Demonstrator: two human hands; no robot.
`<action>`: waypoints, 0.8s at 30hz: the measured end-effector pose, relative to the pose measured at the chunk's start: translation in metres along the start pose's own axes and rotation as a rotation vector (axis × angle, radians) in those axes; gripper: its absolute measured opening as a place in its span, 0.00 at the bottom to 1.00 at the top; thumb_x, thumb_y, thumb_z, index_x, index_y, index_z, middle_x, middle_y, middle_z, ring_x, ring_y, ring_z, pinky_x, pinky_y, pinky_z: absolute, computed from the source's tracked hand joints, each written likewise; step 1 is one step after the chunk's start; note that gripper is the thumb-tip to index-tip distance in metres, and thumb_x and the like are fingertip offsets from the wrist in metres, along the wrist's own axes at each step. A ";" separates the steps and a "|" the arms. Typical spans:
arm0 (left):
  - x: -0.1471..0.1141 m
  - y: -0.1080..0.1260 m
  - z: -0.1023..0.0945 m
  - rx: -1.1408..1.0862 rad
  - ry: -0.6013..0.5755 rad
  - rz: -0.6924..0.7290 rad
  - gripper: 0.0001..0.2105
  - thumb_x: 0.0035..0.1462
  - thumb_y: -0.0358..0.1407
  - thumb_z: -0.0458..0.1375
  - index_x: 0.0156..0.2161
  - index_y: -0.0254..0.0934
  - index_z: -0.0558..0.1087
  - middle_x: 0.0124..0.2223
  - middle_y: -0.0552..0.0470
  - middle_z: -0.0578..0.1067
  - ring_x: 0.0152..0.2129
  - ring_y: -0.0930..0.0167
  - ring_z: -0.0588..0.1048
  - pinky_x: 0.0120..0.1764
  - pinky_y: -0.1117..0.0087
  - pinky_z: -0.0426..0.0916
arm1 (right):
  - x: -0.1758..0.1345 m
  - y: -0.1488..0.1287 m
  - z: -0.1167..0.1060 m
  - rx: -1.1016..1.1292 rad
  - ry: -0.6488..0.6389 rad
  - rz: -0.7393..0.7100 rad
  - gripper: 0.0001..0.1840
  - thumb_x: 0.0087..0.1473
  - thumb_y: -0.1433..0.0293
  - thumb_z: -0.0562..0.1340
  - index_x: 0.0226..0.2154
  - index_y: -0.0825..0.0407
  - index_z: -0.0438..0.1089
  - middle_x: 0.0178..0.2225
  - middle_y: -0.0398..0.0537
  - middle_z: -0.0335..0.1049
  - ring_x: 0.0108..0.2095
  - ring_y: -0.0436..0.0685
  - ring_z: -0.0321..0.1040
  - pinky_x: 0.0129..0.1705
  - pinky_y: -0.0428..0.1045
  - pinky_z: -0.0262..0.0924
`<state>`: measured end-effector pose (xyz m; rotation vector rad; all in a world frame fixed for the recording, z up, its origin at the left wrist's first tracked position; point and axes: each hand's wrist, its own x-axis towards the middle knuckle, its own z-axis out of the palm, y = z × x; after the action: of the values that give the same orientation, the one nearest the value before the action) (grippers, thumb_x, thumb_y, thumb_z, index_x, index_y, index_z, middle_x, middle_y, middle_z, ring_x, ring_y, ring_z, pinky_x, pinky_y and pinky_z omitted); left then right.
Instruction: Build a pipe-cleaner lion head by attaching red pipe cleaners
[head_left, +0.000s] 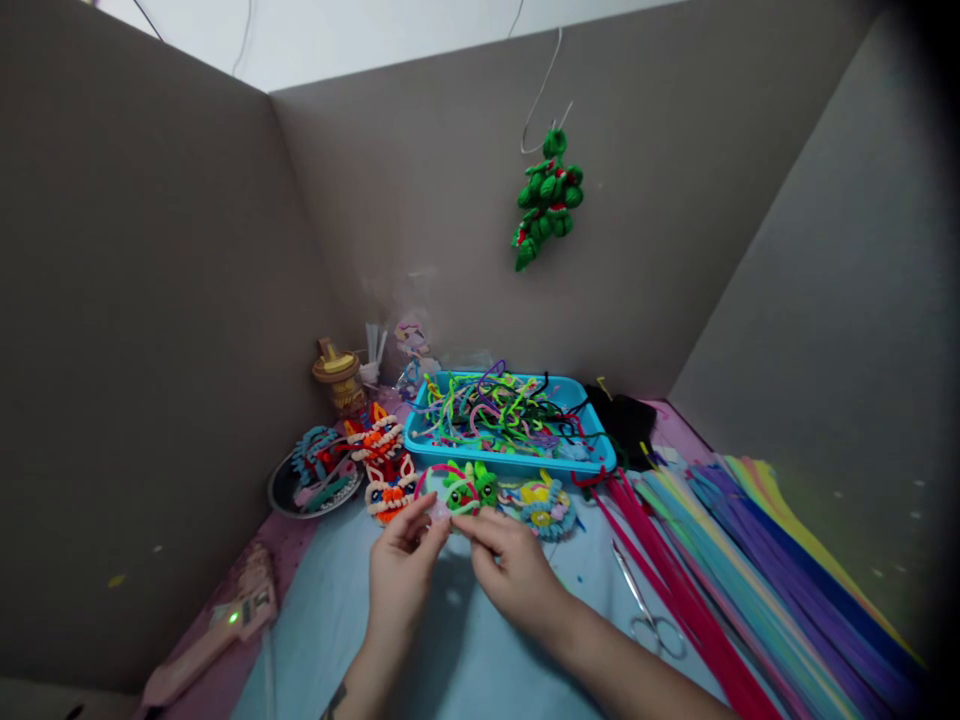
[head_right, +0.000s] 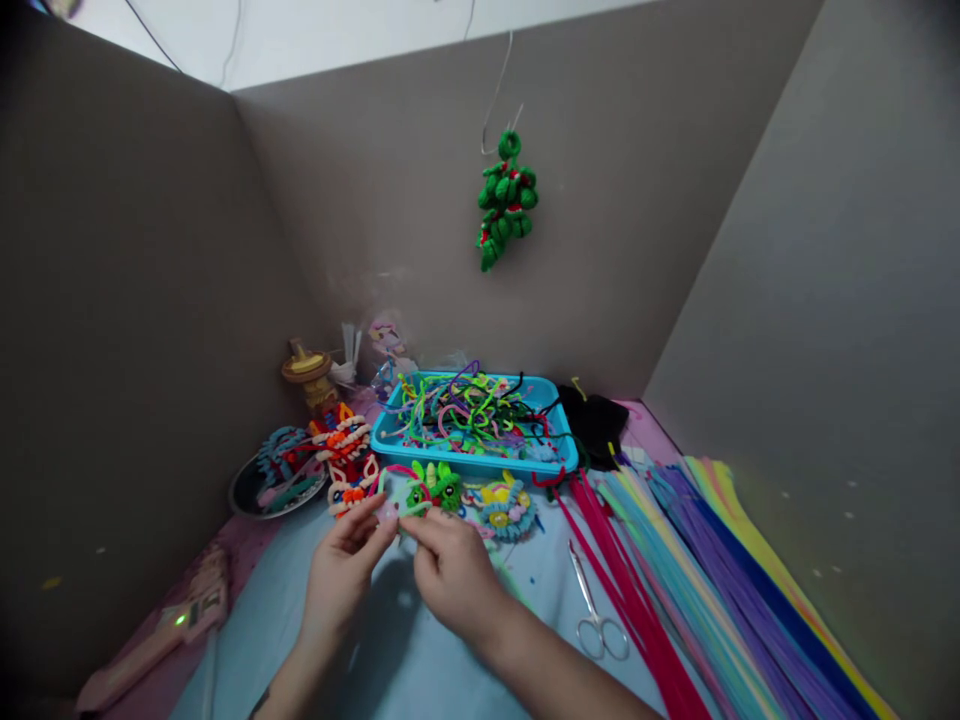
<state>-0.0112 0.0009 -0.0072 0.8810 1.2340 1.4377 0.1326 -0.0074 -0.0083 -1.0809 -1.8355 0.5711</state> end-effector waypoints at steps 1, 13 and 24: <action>0.000 0.000 0.000 0.022 0.006 0.015 0.22 0.37 0.36 0.71 0.41 0.33 0.77 0.30 0.51 0.80 0.27 0.73 0.75 0.32 0.75 0.68 | 0.000 -0.001 0.000 0.015 0.005 0.005 0.21 0.49 0.81 0.52 0.38 0.52 0.76 0.25 0.46 0.68 0.27 0.53 0.65 0.29 0.46 0.56; -0.002 -0.003 0.000 0.291 0.018 0.119 0.18 0.40 0.38 0.67 0.39 0.31 0.80 0.22 0.55 0.75 0.18 0.76 0.65 0.23 0.75 0.61 | -0.001 -0.017 -0.009 0.239 -0.011 0.061 0.14 0.45 0.81 0.54 0.32 0.51 0.69 0.22 0.39 0.64 0.24 0.49 0.61 0.28 0.44 0.55; -0.002 0.006 0.005 -0.055 -0.052 -0.094 0.25 0.34 0.40 0.72 0.42 0.35 0.79 0.33 0.47 0.82 0.30 0.69 0.78 0.36 0.71 0.71 | 0.003 0.010 -0.011 0.120 0.143 -0.042 0.12 0.49 0.77 0.59 0.37 0.50 0.66 0.32 0.45 0.64 0.34 0.55 0.62 0.37 0.50 0.58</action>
<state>-0.0071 0.0003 -0.0001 0.8075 1.1766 1.3596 0.1458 -0.0001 -0.0084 -0.9756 -1.6748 0.5571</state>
